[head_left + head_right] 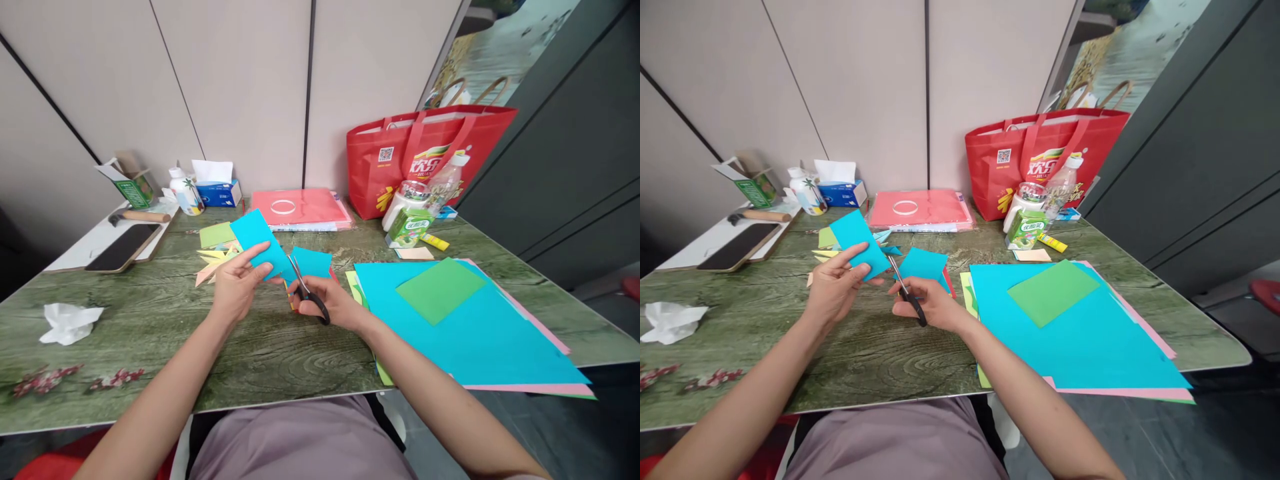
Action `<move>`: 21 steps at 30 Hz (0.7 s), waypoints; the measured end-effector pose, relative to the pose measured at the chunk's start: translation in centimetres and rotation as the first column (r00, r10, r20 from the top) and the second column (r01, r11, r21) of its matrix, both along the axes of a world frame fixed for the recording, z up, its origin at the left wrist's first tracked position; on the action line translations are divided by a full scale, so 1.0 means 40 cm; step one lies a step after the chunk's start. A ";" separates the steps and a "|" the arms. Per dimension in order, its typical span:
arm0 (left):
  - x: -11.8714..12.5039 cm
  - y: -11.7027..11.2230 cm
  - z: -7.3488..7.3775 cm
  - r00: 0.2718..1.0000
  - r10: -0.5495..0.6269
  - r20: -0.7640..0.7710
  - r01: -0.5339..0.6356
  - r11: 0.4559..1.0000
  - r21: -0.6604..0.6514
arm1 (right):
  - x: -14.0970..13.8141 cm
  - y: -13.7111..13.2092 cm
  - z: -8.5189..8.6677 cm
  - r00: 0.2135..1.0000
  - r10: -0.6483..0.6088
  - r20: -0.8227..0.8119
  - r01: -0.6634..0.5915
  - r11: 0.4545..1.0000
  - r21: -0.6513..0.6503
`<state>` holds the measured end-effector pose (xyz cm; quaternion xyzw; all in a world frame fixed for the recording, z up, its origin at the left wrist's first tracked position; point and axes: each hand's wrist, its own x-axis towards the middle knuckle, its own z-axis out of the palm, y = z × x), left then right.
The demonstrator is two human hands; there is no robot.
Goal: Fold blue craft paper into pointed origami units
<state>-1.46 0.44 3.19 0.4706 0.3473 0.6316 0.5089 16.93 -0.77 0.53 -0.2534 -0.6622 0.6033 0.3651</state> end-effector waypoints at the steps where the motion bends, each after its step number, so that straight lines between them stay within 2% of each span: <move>1: 0.000 0.000 -0.001 1.000 -0.008 -0.004 0.008 1.000 -0.001 | 0.000 -0.001 0.001 1.000 0.003 -0.002 -0.003 1.000 -0.006; 21: 0.004 -0.001 -0.002 0.999 -0.020 -0.044 0.018 0.999 -0.041 | 0.000 0.000 -0.008 0.999 -0.016 0.034 0.018 0.999 -0.038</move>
